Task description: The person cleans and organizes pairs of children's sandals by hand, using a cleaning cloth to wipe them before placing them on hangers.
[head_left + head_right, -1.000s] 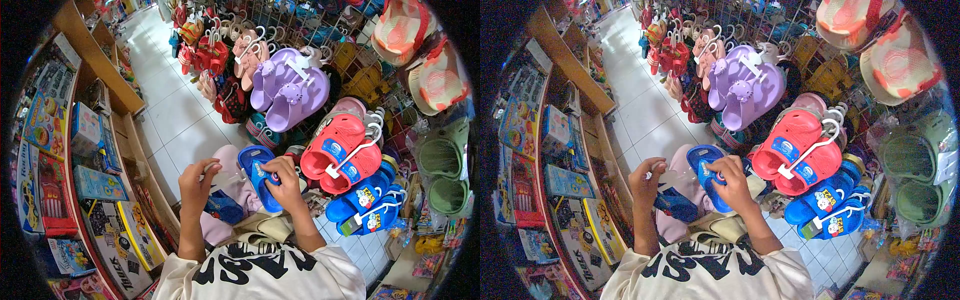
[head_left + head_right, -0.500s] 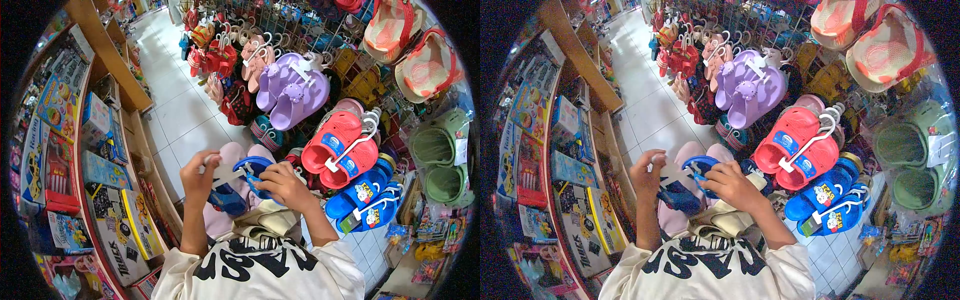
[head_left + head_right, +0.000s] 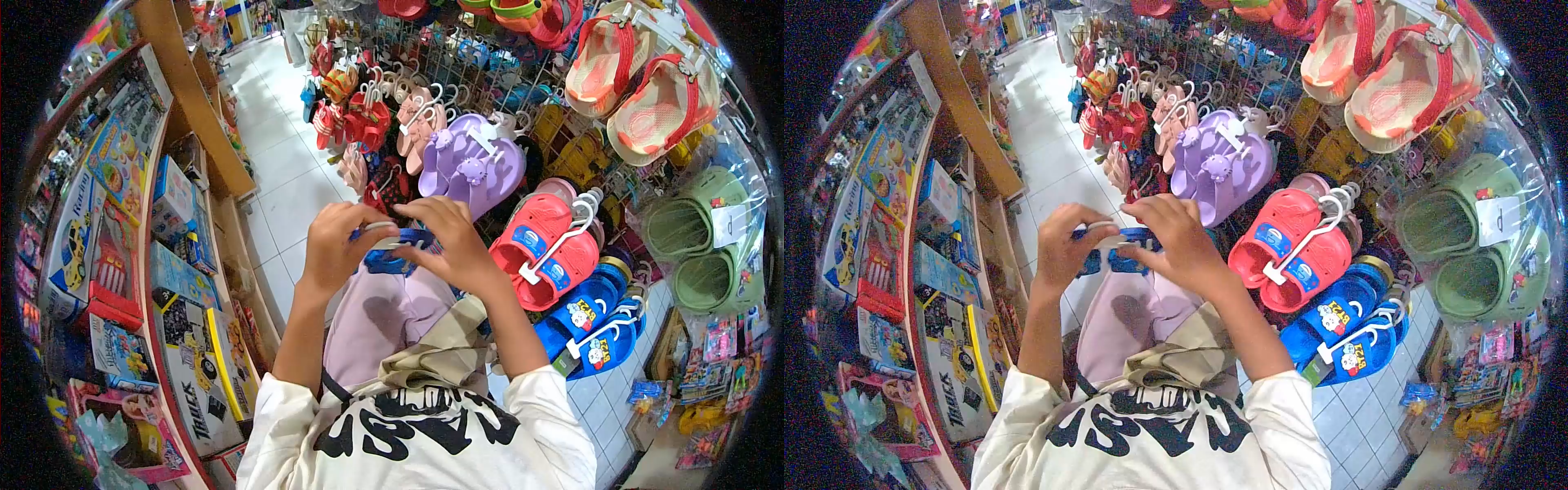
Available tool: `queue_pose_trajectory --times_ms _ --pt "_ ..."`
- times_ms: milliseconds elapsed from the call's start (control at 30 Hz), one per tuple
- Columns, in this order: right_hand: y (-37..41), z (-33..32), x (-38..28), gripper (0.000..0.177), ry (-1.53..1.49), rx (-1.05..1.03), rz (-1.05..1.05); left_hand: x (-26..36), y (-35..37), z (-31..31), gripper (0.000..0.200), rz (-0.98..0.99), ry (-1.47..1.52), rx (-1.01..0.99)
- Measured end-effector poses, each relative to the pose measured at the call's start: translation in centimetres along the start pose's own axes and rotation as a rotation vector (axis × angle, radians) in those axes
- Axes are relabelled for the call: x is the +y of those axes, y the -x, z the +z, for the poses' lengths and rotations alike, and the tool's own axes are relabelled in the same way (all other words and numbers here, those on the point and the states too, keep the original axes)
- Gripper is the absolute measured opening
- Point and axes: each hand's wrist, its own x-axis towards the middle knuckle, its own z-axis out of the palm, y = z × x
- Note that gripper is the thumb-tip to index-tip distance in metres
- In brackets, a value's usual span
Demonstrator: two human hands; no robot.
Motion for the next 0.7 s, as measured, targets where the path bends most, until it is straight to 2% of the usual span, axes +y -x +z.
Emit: queue_pose_trajectory --times_ms 67,100,133,233,300,367,400,467,533,633,667,700 --pt "-1.3 1.1 1.3 0.026 -0.056 -0.135 -0.037 -0.2 -0.9 0.2 0.013 -0.023 -0.037 0.036" --pt "-1.6 1.6 1.5 0.023 -0.087 -0.095 -0.016 -0.3 -1.3 0.4 0.012 -0.034 -0.053 0.055" --pt "-1.8 1.9 1.6 0.020 -0.115 -0.054 0.003 -0.4 -1.4 0.5 0.014 0.076 -0.161 0.145" --pt "-2.7 1.4 2.7 0.013 -0.186 0.085 0.066 -0.2 1.5 1.6 0.024 0.034 -0.096 0.402" --pt "-2.6 0.8 3.8 0.012 -0.201 0.187 0.156 -0.8 6.5 4.0 0.039 -0.079 0.166 0.228" --pt "-3.5 -1.0 3.6 0.013 -0.204 0.212 0.248 0.4 9.8 6.1 0.038 -0.060 0.215 -0.186" --pt "-3.8 -1.5 4.0 0.014 -0.208 0.227 0.273 0.3 12.7 8.2 0.036 0.018 0.097 -0.325" --pt "-4.7 -1.8 4.6 0.014 -0.188 0.284 0.266 -0.4 16.8 10.7 0.034 0.056 0.067 -0.576" --pt "-5.2 -1.9 5.1 0.013 -0.151 0.305 0.255 -1.0 17.3 11.0 0.033 -0.003 0.234 -0.786" --pt "-5.5 -1.9 5.6 0.013 -0.134 0.338 0.266 -2.2 16.0 10.3 0.023 -0.184 0.390 -0.831" --pt "-5.5 -2.0 5.9 0.013 -0.132 0.355 0.275 -3.0 15.7 10.1 0.027 -0.094 0.412 -0.687" --pt "-5.5 -2.1 6.2 0.013 -0.129 0.374 0.286 -3.5 15.2 9.5 0.026 -0.135 0.430 -0.593"
